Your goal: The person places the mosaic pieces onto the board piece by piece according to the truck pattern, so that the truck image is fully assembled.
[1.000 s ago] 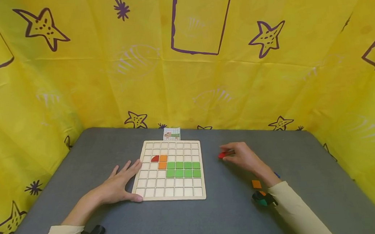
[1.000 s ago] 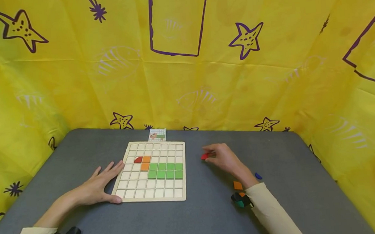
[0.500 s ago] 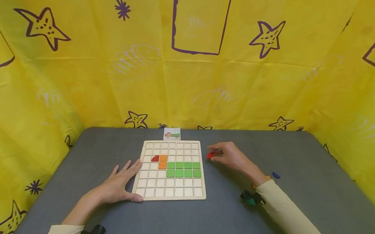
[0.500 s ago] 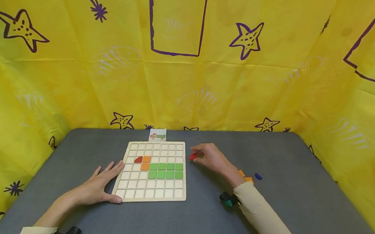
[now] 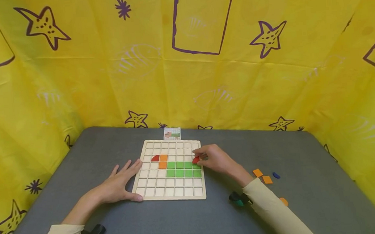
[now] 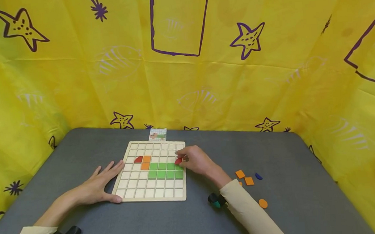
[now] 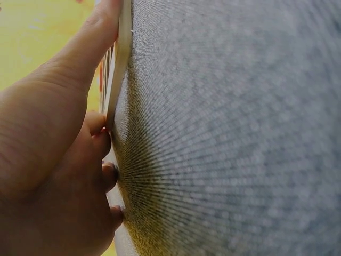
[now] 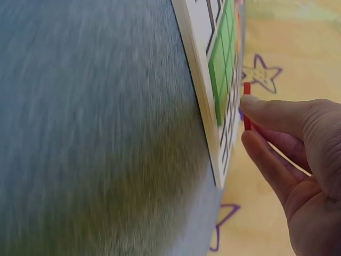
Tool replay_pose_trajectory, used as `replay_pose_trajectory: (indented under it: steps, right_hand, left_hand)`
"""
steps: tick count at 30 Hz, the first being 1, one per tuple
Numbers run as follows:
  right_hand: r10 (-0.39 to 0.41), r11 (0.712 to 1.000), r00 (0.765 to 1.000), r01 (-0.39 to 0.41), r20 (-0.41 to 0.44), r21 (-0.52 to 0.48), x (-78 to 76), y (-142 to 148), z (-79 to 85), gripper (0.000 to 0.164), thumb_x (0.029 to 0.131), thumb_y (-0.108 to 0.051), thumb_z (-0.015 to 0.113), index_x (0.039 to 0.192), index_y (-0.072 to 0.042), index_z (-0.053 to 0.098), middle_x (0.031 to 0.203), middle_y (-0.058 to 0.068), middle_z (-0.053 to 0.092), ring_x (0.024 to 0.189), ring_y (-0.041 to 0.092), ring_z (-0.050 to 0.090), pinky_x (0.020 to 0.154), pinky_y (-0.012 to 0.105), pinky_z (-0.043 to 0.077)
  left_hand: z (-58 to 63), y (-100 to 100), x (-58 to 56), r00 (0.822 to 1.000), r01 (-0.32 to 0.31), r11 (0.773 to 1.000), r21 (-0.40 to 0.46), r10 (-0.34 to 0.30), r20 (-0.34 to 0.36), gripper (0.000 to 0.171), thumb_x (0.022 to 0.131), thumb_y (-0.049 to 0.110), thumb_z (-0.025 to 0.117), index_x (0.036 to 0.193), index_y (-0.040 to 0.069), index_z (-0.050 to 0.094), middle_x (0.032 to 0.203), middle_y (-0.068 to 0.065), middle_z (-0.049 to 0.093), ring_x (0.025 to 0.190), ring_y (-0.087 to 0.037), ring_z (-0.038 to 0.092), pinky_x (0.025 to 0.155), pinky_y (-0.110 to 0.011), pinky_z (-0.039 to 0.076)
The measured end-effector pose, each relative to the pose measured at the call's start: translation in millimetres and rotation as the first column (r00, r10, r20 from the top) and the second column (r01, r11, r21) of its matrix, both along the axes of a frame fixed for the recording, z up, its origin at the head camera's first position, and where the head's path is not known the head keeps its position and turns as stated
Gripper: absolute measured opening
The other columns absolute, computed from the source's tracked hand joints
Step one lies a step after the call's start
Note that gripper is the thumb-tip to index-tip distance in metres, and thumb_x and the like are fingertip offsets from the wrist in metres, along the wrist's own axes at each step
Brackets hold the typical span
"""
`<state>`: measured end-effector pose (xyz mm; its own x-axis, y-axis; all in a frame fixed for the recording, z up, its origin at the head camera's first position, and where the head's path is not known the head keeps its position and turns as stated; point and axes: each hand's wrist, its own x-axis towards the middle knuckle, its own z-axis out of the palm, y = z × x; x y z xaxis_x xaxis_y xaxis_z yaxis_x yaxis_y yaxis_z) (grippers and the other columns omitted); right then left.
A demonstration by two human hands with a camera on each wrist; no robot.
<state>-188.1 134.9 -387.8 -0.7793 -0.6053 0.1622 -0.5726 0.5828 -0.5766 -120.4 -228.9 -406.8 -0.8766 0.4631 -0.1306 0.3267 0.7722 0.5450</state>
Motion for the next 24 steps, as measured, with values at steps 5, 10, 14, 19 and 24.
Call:
replay_pose_trajectory:
  steps: [5,10,14,19,24]
  right_hand:
    - [0.026,1.0,1.0,-0.026,0.002,0.013,2.3,-15.3,-1.6,0.037,0.082,-0.002,0.077,0.118,0.003,0.069,0.109,0.01,0.072,0.095,0.019,0.069,0.084,0.033,0.056]
    - [0.05,0.999,0.999,-0.05,-0.01,0.008,2.4,-27.5,-1.9,0.037,0.083,-0.004,0.077,0.119,0.002,0.069,0.108,0.009,0.072,0.095,0.018,0.069,0.085,0.032,0.056]
    - [0.069,0.998,0.997,-0.069,-0.019,0.0,2.6,-35.6,-2.2,0.038,0.083,-0.004,0.077,0.12,0.002,0.069,0.106,0.009,0.073,0.094,0.017,0.069,0.085,0.03,0.055]
    - [0.075,0.997,0.997,-0.075,-0.001,-0.01,2.7,-47.9,-3.6,0.038,0.083,-0.004,0.077,0.12,0.002,0.068,0.109,0.009,0.072,0.096,0.017,0.069,0.086,0.029,0.055]
    - [0.087,0.996,0.996,-0.087,0.014,-0.029,2.5,-62.6,-4.9,0.038,0.084,-0.005,0.077,0.12,0.002,0.068,0.112,0.01,0.072,0.098,0.017,0.069,0.087,0.027,0.054]
  left_hand:
    - [0.1,-0.2,0.3,1.0,0.002,1.0,0.008,-0.002,0.001,0.121,0.068,0.063,0.079,0.156,0.003,0.021,0.161,-0.019,0.017,0.146,-0.048,0.006,0.109,-0.069,-0.006]
    - [-1.5,0.0,-0.7,1.0,0.002,1.0,0.008,-0.002,-0.003,0.121,0.067,0.063,0.079,0.156,0.004,0.021,0.161,-0.018,0.017,0.146,-0.047,0.006,0.109,-0.069,-0.006]
    - [-2.2,-0.1,-1.8,1.0,-0.003,1.0,0.001,0.003,0.0,0.121,0.067,0.063,0.079,0.156,0.004,0.021,0.162,-0.018,0.017,0.146,-0.047,0.006,0.109,-0.068,-0.006]
    - [-2.4,-0.4,-1.8,1.0,-0.004,1.0,-0.001,0.004,0.012,0.122,0.066,0.063,0.079,0.156,0.004,0.021,0.162,-0.018,0.016,0.147,-0.047,0.006,0.109,-0.068,-0.006]
    - [-2.8,-0.5,-1.8,1.0,-0.004,1.0,0.001,0.004,0.006,0.122,0.067,0.063,0.079,0.156,0.004,0.021,0.162,-0.018,0.017,0.147,-0.046,0.006,0.11,-0.068,-0.006]
